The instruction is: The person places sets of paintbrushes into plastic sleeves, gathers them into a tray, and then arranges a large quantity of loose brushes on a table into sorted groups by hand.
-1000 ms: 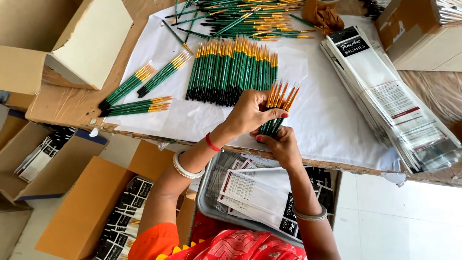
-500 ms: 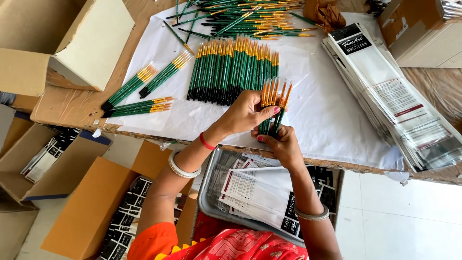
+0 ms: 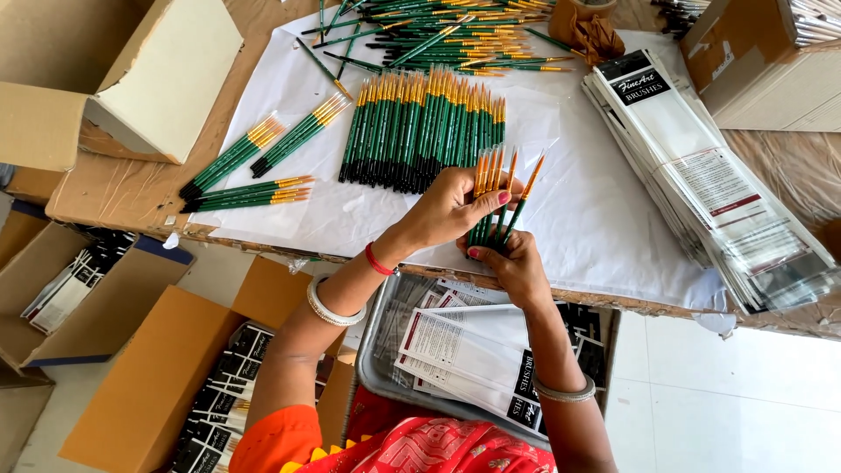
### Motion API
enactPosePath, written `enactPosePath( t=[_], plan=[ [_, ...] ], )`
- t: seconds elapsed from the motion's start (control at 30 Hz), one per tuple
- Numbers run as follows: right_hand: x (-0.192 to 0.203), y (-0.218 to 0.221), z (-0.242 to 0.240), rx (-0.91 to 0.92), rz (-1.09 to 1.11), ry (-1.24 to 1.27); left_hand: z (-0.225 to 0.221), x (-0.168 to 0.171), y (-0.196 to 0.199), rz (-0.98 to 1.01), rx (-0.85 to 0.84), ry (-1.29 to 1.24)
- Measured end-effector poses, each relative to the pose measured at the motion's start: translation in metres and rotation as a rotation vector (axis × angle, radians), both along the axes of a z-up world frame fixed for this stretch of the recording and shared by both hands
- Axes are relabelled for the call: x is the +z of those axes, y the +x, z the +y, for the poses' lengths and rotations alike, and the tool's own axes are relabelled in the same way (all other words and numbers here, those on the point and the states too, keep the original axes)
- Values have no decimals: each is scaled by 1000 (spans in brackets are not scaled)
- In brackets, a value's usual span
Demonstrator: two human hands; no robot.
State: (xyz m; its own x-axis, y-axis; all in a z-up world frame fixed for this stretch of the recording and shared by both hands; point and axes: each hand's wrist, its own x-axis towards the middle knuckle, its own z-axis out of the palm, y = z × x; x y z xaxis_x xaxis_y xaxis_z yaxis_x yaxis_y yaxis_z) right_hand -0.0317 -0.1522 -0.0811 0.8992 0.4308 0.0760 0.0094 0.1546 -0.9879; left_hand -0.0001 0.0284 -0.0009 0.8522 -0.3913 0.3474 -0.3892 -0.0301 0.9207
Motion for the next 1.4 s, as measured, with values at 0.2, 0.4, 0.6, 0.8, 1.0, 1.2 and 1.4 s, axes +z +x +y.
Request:
enactPosePath(
  t=[0.2, 0.4, 0.6, 0.8, 1.0, 1.2, 1.4],
  plan=[
    [2, -1, 1, -9, 2, -8, -7, 2, -5, -24, 91, -9],
    [0, 0, 0, -7, 1, -2, -8, -4, -3, -40, 121, 12],
    [6, -1, 0, 3, 9, 40, -1, -22, -7, -52, 34, -235],
    [4, 0, 0, -22, 13, 0, 2, -6, -17, 220, 76, -147],
    [3, 0, -1, -23, 19, 48, 1, 0, -14, 243, 61, -138],
    [-2, 1, -2, 1, 17, 70, -1, 3, -12, 280, 50, -122],
    [-6, -5, 0, 22, -148, -84, 34, 67, 19, -141, 156, -674]
  ],
)
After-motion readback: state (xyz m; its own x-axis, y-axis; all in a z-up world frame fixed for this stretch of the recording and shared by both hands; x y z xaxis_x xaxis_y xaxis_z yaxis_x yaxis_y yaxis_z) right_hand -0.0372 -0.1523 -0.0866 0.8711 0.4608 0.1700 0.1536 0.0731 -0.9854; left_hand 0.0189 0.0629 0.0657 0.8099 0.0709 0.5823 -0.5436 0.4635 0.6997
